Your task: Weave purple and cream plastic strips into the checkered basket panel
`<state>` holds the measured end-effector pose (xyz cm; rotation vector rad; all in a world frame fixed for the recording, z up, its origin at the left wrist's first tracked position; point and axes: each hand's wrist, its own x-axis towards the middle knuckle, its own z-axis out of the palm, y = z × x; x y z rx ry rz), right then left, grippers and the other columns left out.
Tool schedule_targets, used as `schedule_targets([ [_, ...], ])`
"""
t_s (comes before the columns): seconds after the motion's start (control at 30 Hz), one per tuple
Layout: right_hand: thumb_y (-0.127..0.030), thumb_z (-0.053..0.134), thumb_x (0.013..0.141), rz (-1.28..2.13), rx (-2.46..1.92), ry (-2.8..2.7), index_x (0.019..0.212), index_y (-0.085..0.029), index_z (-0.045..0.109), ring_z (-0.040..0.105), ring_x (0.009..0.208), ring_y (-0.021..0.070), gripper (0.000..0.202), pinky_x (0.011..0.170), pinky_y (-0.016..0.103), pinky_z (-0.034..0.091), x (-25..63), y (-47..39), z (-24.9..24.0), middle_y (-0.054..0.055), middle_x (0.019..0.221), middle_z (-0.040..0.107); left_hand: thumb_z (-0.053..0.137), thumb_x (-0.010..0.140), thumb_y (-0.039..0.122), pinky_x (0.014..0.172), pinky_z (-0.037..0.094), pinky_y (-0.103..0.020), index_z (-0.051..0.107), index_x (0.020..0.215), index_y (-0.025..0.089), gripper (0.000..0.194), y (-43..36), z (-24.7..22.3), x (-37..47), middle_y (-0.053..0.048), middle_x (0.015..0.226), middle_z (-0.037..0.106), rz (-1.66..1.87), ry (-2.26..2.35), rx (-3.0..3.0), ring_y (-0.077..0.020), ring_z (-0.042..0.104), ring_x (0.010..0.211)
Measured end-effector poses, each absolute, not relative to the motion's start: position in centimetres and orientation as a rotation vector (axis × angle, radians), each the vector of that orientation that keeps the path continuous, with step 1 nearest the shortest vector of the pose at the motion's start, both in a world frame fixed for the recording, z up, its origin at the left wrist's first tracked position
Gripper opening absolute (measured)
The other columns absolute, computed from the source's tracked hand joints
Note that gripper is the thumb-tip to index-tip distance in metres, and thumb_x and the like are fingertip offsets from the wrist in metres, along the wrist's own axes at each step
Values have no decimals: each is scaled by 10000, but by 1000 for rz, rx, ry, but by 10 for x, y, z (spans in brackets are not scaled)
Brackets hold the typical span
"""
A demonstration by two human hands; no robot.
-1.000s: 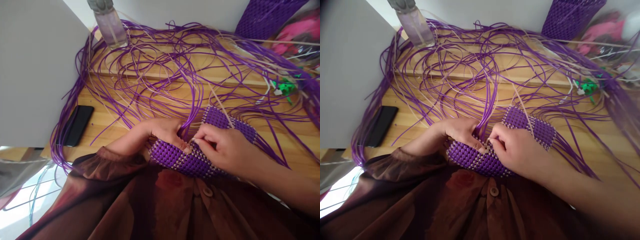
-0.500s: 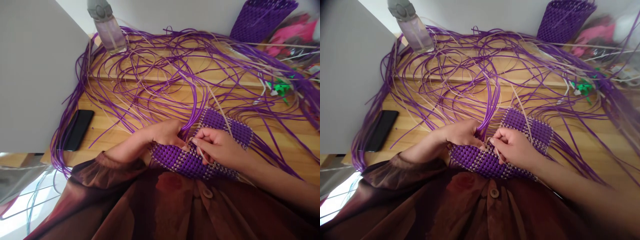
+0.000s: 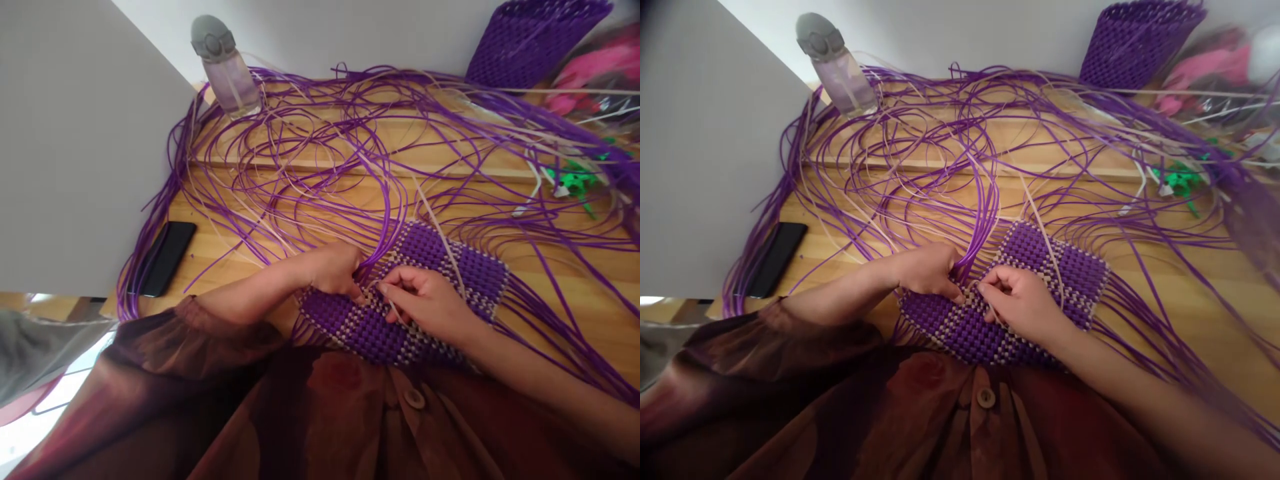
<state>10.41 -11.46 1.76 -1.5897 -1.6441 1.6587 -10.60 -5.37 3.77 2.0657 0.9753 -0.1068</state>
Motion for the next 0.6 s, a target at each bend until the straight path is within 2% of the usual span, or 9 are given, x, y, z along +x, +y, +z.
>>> schedule_targets([
  [0.07, -408, 613, 894, 1716, -1559, -1694, 831, -174, 641, 622, 501, 104, 244, 474, 182, 456, 107, -113, 23, -3, 583, 669, 772, 687, 399, 523, 309, -236, 703, 678, 129, 279, -58, 38, -105, 30, 544, 524, -75, 1021, 2085, -109, 458, 544],
  [0.23, -328, 631, 873, 1761, -1562, -1679, 817, -174, 626, 663, 520, 113, 163, 448, 174, 474, 106, -112, 34, -13, 622, 657, 766, 706, 357, 599, 383, -215, 730, 807, 144, 239, -58, 33, -109, 25, 696, 648, 53, 906, 1919, -117, 537, 649],
  [0.4, -270, 664, 848, 1888, -1655, -1310, 864, -180, 546, 711, 560, 150, 149, 442, 176, 523, 94, -112, 38, 4, 678, 684, 781, 685, 409, 584, 404, -216, 720, 826, 139, 310, -56, 26, -113, 29, 701, 652, 84, 858, 1799, -117, 540, 636],
  [0.6, -237, 632, 868, 1797, -1614, -1348, 890, -188, 559, 728, 611, 145, 91, 511, 193, 578, 84, -116, 41, 12, 730, 721, 790, 688, 437, 617, 427, -214, 748, 849, 145, 336, -58, 19, -117, 12, 737, 686, 131, 773, 1713, -123, 573, 673],
])
